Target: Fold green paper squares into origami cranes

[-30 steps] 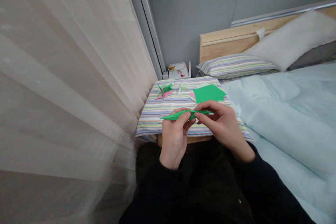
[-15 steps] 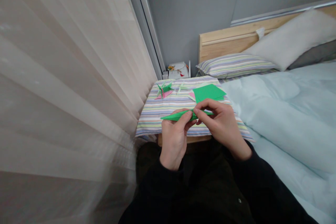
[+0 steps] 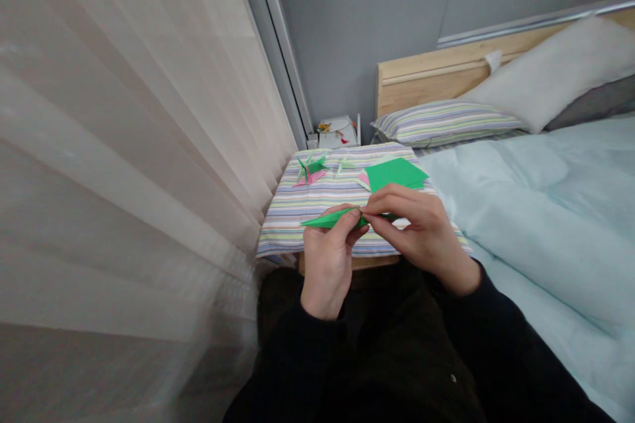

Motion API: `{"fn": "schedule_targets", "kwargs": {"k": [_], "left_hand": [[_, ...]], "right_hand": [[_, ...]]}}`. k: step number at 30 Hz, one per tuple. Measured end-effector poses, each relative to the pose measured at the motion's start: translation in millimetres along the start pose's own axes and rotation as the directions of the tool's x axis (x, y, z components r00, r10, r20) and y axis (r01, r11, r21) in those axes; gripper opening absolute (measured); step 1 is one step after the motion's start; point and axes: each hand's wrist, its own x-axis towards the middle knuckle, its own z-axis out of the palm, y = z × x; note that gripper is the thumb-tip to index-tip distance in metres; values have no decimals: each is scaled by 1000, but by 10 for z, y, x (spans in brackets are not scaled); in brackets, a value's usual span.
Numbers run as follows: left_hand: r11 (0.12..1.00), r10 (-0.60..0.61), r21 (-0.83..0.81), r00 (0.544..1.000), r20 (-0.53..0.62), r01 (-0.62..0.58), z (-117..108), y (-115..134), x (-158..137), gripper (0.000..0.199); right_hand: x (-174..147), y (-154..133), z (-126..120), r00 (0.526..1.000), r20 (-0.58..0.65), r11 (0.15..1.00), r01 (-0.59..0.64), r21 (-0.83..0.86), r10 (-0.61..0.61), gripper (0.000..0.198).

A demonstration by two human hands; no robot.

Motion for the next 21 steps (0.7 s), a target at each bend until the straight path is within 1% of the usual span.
{"fn": "schedule_targets", "kwargs": {"k": [4, 7, 12, 14, 15, 17, 19, 21], "left_hand": [[998, -48, -48, 999, -6, 47, -15, 0, 21, 17], [992, -92, -85, 996, -14, 91, -30, 14, 34, 15], [989, -111, -104, 993, -37, 106, -45, 13, 50, 20], [990, -102, -98, 994, -36, 98, -41, 1, 55, 21], [991, -97, -98, 995, -36, 93, -36, -2, 56, 21], [992, -88, -96, 995, -40, 84, -23, 2, 55, 20], [993, -78, -93, 996, -45, 73, -7, 16, 51, 19], [993, -70, -96, 996, -48, 66, 9, 26, 47, 19]], "right_hand": [[30, 12, -66, 991, 130, 998, 32, -52, -25, 14], [34, 34, -77, 982, 186, 997, 30, -72, -16, 15], [12, 81, -30, 985, 169, 998, 27, -58, -17, 18], [-5, 81, 6, 991, 134, 1000, -9, -12, 10, 19], [-16, 76, 28, 992, 112, 998, -56, 28, 53, 19], [-41, 56, 79, 978, 68, 966, -204, 155, 196, 15], [-66, 33, 137, 929, 23, 874, -355, 331, 369, 8], [-82, 14, 195, 863, -13, 754, -434, 493, 505, 12]]}}
